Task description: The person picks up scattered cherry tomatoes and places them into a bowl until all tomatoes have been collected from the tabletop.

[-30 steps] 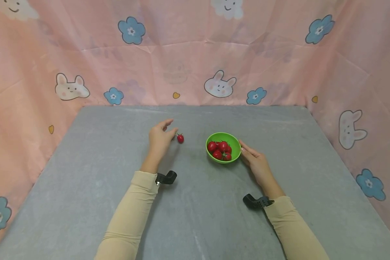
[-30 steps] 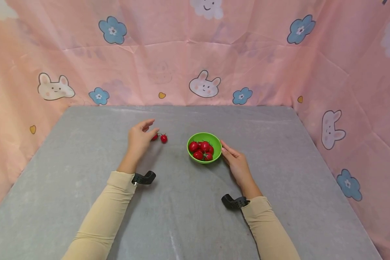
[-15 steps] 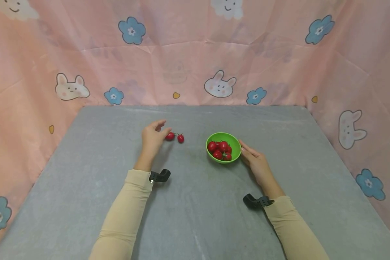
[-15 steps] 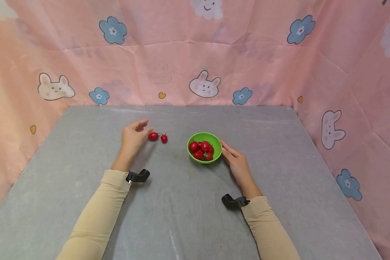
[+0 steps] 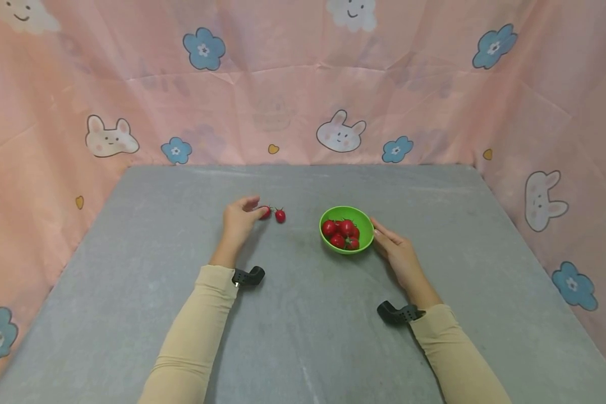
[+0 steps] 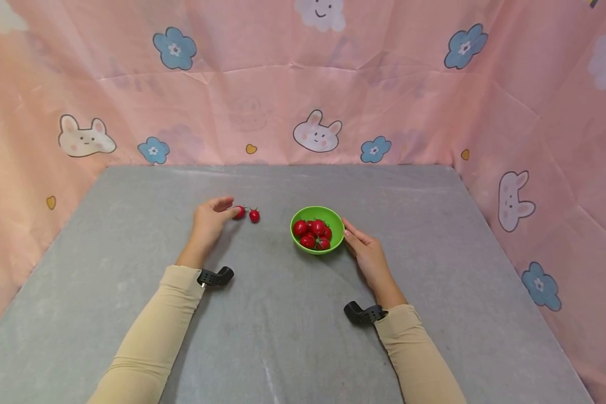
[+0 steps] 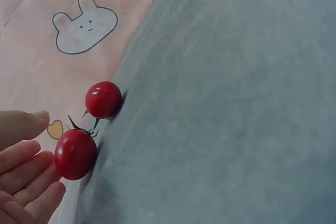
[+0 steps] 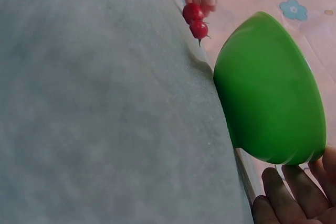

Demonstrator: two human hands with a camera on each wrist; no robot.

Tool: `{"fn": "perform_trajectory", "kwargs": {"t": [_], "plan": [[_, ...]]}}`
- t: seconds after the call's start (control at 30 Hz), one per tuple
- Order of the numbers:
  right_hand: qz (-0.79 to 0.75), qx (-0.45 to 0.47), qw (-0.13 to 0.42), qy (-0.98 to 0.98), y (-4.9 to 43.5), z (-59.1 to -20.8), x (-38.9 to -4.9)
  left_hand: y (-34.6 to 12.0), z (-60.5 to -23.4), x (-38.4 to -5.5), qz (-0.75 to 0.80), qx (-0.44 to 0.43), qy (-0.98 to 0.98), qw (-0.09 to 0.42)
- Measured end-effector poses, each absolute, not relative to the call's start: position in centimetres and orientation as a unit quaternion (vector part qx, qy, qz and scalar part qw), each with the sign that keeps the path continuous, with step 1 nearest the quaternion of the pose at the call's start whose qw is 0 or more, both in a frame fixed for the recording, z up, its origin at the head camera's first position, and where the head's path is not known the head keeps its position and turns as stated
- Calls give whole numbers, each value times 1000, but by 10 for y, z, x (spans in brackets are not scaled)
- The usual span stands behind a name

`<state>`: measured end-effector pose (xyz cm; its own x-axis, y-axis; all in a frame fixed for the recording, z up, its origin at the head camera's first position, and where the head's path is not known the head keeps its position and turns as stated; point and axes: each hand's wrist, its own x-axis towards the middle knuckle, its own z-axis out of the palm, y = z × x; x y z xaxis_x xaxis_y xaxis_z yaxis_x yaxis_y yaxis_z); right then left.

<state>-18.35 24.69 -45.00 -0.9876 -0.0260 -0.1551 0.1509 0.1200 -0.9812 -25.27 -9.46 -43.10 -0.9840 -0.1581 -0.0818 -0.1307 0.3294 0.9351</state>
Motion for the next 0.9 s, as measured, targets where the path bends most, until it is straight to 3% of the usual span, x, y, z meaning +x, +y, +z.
{"fn": "perform_trajectory", "kwargs": {"t": [0.9], "plan": [[-664, 40, 63, 744, 247, -450, -184, -89, -446, -254, -542, 66, -837, 35]]}}
